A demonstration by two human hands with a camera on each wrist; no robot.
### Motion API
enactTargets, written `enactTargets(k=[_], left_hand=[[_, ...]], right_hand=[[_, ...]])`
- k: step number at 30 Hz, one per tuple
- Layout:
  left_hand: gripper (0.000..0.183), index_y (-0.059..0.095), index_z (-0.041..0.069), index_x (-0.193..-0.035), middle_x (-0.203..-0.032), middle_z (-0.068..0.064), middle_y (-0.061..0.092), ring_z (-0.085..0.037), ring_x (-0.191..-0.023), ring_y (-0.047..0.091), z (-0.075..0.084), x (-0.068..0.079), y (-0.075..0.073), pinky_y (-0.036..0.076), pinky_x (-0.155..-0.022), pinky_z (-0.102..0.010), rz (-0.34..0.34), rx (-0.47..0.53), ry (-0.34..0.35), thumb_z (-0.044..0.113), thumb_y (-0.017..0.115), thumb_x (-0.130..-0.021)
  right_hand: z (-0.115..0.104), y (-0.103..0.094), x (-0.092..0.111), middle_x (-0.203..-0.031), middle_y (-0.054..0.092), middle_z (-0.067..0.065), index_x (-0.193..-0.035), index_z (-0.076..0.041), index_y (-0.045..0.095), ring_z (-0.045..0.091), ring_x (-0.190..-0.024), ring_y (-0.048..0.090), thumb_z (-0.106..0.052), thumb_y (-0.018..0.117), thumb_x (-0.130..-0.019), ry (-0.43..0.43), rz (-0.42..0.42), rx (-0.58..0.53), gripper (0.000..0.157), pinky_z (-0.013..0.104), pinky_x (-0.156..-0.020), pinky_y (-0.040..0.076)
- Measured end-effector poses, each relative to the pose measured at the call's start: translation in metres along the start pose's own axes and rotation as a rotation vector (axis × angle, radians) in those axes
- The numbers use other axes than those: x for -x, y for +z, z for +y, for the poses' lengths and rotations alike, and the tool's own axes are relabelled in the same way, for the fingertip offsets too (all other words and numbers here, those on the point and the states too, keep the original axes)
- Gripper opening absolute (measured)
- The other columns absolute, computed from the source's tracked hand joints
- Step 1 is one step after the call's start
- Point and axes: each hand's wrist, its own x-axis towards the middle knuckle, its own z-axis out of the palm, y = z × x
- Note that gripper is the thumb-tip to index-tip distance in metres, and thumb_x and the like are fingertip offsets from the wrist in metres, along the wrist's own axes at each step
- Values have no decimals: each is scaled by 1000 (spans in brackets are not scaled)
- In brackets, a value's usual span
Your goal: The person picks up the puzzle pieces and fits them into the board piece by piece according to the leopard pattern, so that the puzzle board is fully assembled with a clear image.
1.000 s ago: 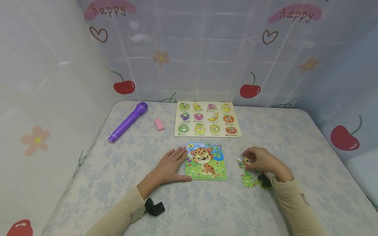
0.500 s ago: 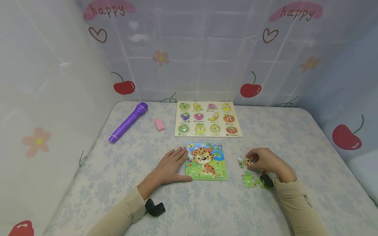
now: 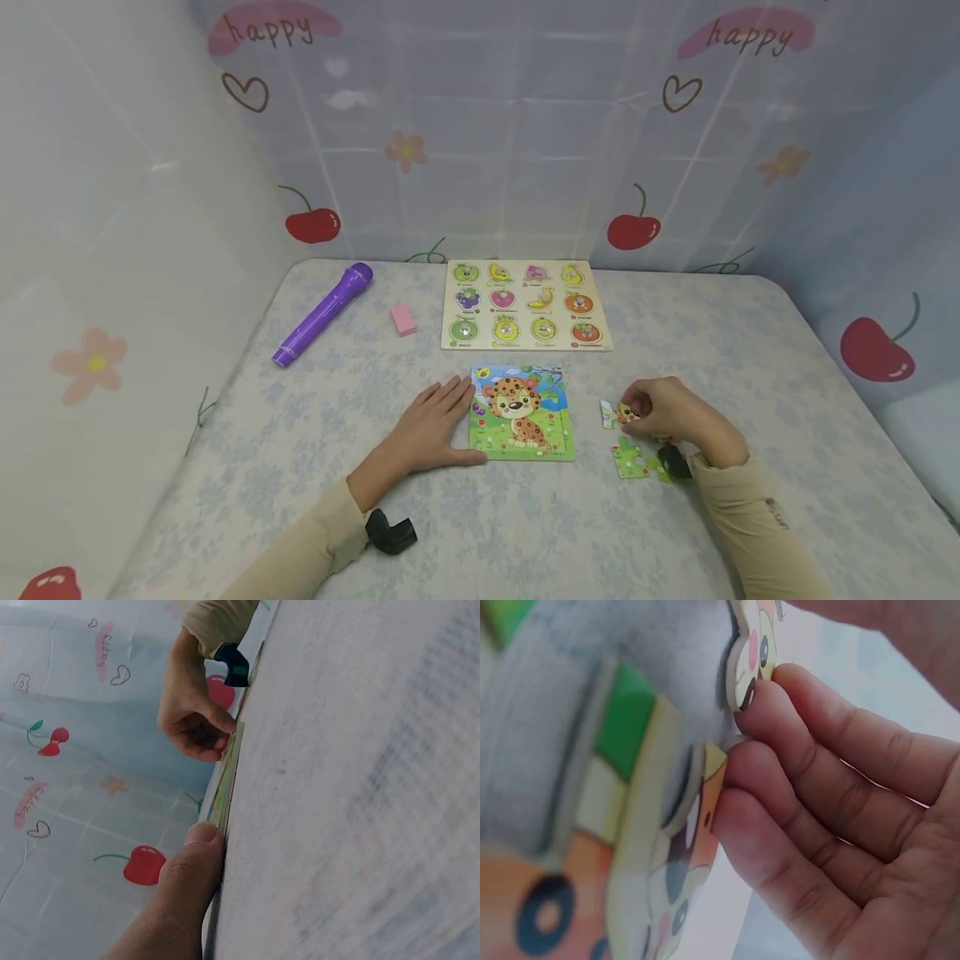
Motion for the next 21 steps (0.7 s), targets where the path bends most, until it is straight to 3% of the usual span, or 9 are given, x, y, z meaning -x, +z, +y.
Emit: enactTargets(k=[8,21], left_hand=[[110,18,12,-157,-164,-4,17,-23,-152,17,-2,0,2,20,-123,-44,19,-8,12,84,46,-78],[111,18,12,-157,-164,-4,17,-22,-152,17,0,-1,2,21,-123,-45,8,3,-4,84,48,-77]], right_hand=[[-3,0,-1,-79,60,-1,-97,-8,67,11,-68,52,-21,81,-78,15,-4,-10,27,26,-54,47],[1,1,-4,-78,62,-3,-96,-8,70,9,-68,52,-25,81,-77,-30,71,49,28,24,-58,47]])
